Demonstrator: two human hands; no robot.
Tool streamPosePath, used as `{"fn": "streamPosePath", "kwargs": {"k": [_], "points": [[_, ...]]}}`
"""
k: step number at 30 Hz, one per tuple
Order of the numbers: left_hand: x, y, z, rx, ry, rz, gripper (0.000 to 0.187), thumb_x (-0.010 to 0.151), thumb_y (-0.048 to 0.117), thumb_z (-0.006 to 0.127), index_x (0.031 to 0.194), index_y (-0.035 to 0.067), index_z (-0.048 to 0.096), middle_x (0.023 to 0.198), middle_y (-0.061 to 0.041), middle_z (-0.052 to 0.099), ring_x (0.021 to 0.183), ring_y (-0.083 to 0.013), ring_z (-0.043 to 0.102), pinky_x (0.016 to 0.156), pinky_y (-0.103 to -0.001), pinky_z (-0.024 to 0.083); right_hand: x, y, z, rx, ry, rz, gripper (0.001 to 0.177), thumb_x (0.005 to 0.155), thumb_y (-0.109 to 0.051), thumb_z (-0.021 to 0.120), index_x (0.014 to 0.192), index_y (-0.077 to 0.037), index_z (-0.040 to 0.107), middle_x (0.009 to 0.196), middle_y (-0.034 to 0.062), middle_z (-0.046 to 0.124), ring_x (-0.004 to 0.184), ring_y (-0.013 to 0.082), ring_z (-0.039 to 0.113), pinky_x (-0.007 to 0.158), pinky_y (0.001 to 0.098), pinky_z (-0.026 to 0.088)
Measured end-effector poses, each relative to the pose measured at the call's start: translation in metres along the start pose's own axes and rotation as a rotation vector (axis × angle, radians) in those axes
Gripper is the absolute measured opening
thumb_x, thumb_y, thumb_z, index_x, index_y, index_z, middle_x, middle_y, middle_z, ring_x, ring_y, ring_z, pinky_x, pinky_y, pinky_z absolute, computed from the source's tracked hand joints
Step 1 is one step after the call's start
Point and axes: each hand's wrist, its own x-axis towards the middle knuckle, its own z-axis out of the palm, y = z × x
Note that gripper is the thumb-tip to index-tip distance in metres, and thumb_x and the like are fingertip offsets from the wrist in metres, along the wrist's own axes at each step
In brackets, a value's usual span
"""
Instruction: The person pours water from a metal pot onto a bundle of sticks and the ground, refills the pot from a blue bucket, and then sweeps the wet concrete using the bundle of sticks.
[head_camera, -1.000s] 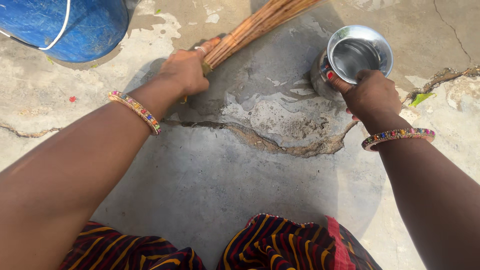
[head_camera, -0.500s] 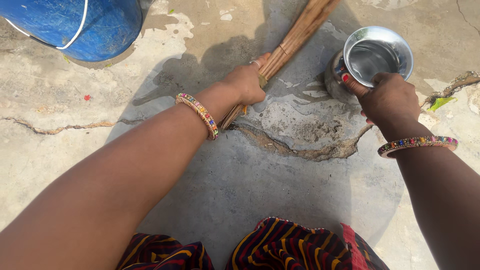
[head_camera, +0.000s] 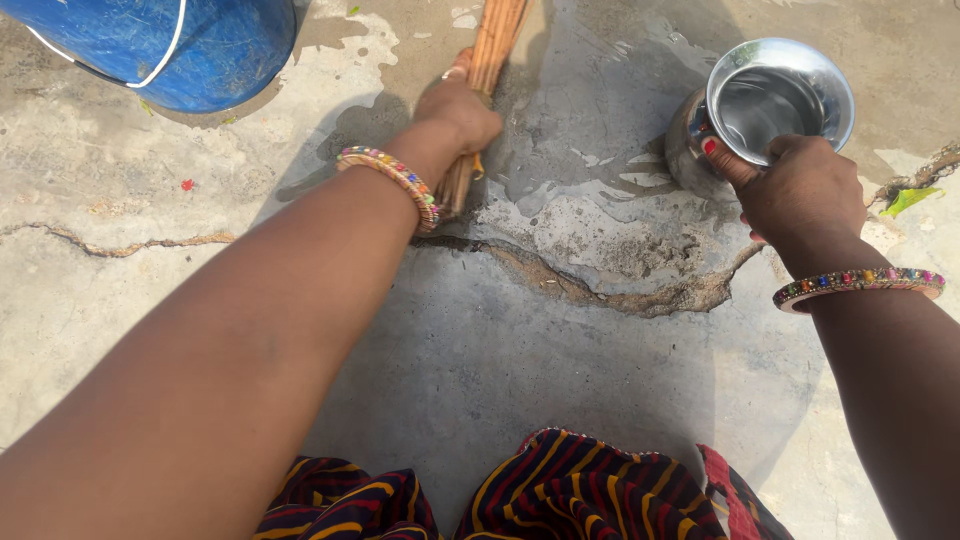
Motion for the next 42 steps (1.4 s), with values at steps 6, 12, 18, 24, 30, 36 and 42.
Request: {"fn": "streamPosePath", "kwargs": {"k": [6,12,18,24,30,36,42], "points": [[-0.02,0.023,0.046,0.19,-0.108,0.418,0.106,0.081,0.012,0.069,0.163,0.031,0.005,0.135,-0.018,0.061,0.119,-0.0325,0.063,0.103,-0.038,0.049,0.001,-0.001,0.0,0.064,0.042,-0.002,0.077,0.089,-0.075,0.068,0.123,-0.007,0.07,0.066,0.0085,0.071,0.063,0.0203,0.073,0.066,0.0373,0.056],[-0.033,-0.005,-0.01,0.371,-0.064,0.432,0.096,0.084,0.014,0.067,0.165,0.04,0.021,0.132,-0.017,0.066,0.119,-0.0339,0.068,0.103,-0.042,0.055,-0.003,-0.003,-0.004,0.102,-0.001,0.0,0.08,0.089,-0.074,0.068,0.121,-0.002,0.073,0.07,0.0105,0.072,0.061,0.0199,0.072,0.061,0.0348,0.056],[-0.001,-0.029,-0.034,0.306,0.151,0.169,0.095,0.088,0.018,0.067,0.163,0.042,0.013,0.134,-0.016,0.062,0.123,-0.0329,0.061,0.104,-0.041,0.05,-0.005,-0.003,-0.005,0.133,0.009,0.019,0.076,0.088,-0.074,0.068,0.121,-0.006,0.072,0.069,0.0106,0.072,0.058,0.0212,0.071,0.059,0.0357,0.057],[0.003,0.004,0.001,-0.132,0.032,-0.031,0.094,0.09,0.013,0.055,0.166,0.031,0.003,0.136,-0.013,0.065,0.114,-0.0251,0.074,0.094,-0.033,0.063,0.005,0.004,0.003,0.02,0.026,0.006,0.077,0.086,-0.076,0.064,0.108,-0.004,0.077,0.07,0.0092,0.072,0.067,0.0228,0.073,0.072,0.0406,0.057],[-0.06,0.027,0.03,0.131,-0.163,0.241,0.103,0.086,0.008,0.061,0.165,0.025,-0.002,0.132,-0.014,0.062,0.104,-0.0246,0.072,0.087,-0.038,0.061,0.004,0.003,0.002,0.026,0.035,-0.001,0.077,0.089,-0.08,0.065,0.11,-0.007,0.076,0.067,0.0099,0.072,0.065,0.0226,0.073,0.071,0.04,0.056],[-0.057,-0.009,-0.001,0.387,-0.104,0.419,0.102,0.085,0.011,0.064,0.166,0.037,0.008,0.123,-0.015,0.067,0.109,-0.0303,0.069,0.096,-0.04,0.055,-0.003,-0.002,-0.003,0.114,0.011,0.004,0.077,0.087,-0.074,0.068,0.118,-0.004,0.072,0.069,0.01,0.072,0.058,0.0212,0.071,0.061,0.0357,0.055],[-0.014,-0.045,-0.036,0.314,0.126,0.129,0.098,0.086,0.018,0.07,0.163,0.042,0.013,0.131,-0.018,0.064,0.118,-0.0332,0.064,0.103,-0.041,0.051,-0.005,-0.004,-0.007,0.151,0.016,0.033,0.076,0.086,-0.072,0.07,0.127,-0.008,0.066,0.071,0.0105,0.073,0.059,0.0198,0.072,0.059,0.0343,0.057]]}}
